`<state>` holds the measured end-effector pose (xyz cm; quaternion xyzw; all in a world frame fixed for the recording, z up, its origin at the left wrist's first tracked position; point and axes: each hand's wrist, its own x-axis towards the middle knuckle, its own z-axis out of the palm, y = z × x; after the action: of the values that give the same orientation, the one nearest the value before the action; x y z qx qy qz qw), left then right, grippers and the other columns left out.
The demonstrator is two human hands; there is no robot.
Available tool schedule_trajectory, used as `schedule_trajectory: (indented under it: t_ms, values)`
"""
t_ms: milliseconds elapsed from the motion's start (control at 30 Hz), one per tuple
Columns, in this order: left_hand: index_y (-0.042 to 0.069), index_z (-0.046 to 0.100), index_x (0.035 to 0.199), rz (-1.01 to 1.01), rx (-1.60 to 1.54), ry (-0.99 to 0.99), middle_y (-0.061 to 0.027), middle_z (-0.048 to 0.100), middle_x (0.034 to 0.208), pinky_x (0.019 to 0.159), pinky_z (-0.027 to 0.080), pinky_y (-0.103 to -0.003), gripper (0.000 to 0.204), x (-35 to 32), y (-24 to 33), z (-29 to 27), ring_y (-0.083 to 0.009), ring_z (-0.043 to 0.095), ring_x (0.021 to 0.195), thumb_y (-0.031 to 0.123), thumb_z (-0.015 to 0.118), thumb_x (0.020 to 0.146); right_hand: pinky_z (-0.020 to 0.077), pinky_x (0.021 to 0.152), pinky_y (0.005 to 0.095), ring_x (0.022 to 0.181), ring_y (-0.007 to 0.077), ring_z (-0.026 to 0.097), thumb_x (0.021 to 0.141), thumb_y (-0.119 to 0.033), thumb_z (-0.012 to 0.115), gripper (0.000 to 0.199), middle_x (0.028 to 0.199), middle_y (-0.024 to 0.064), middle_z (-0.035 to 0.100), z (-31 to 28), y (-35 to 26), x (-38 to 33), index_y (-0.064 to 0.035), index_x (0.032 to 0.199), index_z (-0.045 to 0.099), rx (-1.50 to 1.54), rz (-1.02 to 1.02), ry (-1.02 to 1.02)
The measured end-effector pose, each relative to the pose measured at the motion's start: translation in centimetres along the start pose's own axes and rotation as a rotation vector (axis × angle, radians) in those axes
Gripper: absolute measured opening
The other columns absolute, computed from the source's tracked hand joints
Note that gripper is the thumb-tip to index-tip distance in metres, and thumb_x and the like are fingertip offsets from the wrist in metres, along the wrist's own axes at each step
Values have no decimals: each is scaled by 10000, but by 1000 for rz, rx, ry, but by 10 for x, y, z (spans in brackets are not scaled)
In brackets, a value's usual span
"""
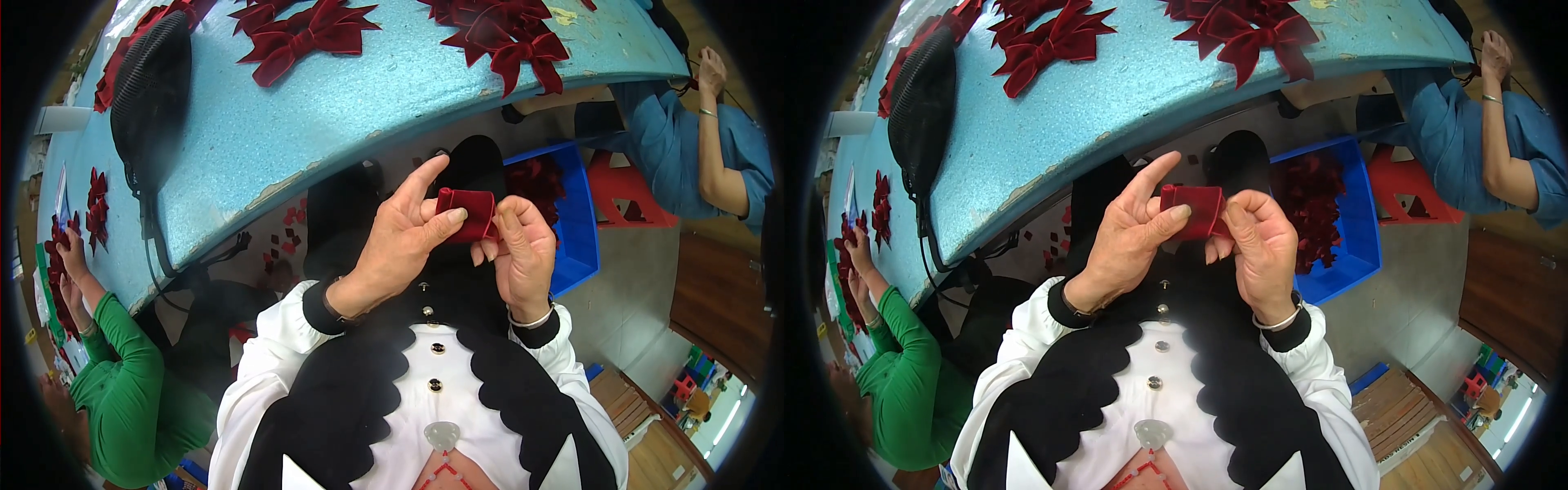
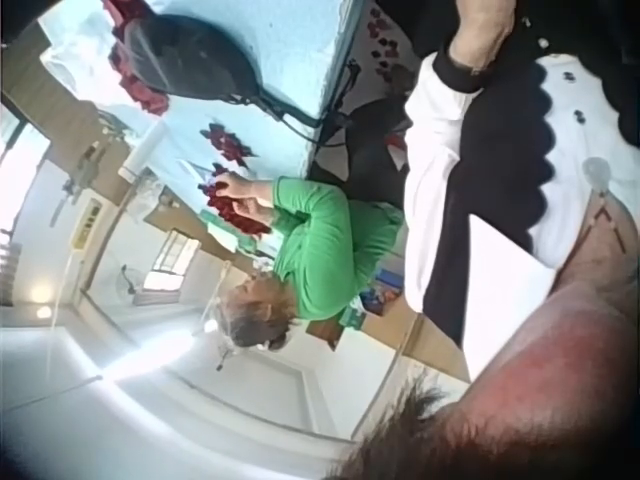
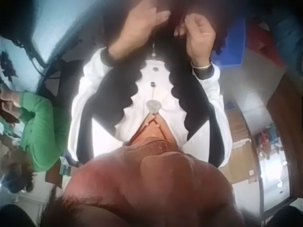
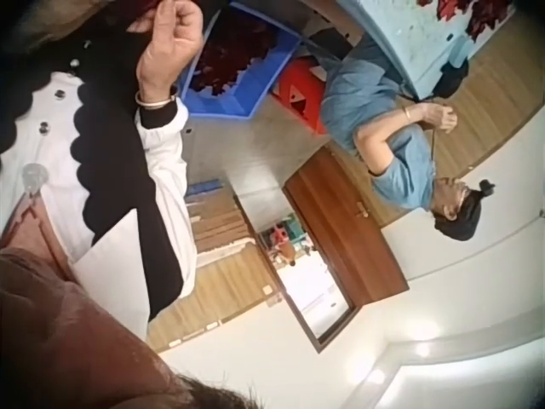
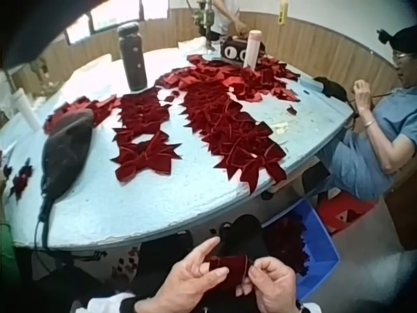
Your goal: Assembling and tying red fabric ribbons into decorative bows at a workbench.
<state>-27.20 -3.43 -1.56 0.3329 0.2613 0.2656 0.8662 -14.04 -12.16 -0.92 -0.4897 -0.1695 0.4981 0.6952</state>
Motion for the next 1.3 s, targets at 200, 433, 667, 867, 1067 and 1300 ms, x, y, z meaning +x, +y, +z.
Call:
schedule_trajectory:
  t_ms: [200,433,667,867,1067,1300]
  values:
    - [-39,169,1398,35,30,-49,-115,630,1016,832,467,-248,669,-5,2,2,-115,595,899,22,579,872,449,466,234,516,88,476,891,-150,589,174,735,70,591,4,-3,1,10,929,533,21,53,32]
    - [-64,131,1394,24,-9,-19,-136,630,990,811,481,-237,671,-5,-2,3,-123,601,879,8,555,880,442,456,220,532,86,503,888,-146,594,167,731,62,590,1,3,-4,5,930,536,-30,-44,32]
    - [-37,176,1396,-72,-89,-5,-121,635,1025,836,472,-256,656,-1,-2,0,-126,612,908,30,572,877,446,466,215,552,90,526,901,-160,577,177,745,61,586,-4,9,-2,5,947,530,-126,-102,79]
    - [-41,181,1393,-39,-81,33,-116,634,1023,831,469,-248,644,13,7,3,-120,612,893,21,565,879,446,466,222,543,87,510,927,-194,531,200,734,50,567,7,-3,9,-2,981,513,-145,-110,71]
    - [-24,214,1391,36,14,-7,-84,628,997,742,477,-231,638,-1,17,12,-108,601,839,-5,563,858,403,405,230,463,67,410,947,-192,490,169,629,4,462,21,-6,3,-23,949,487,-240,-46,124]
    - [-22,206,1394,67,-19,66,-102,625,987,719,485,-229,640,-12,-1,16,-110,598,818,-50,544,852,400,416,224,481,76,459,893,-148,589,152,628,21,510,19,5,-12,-22,921,509,-53,-112,161]
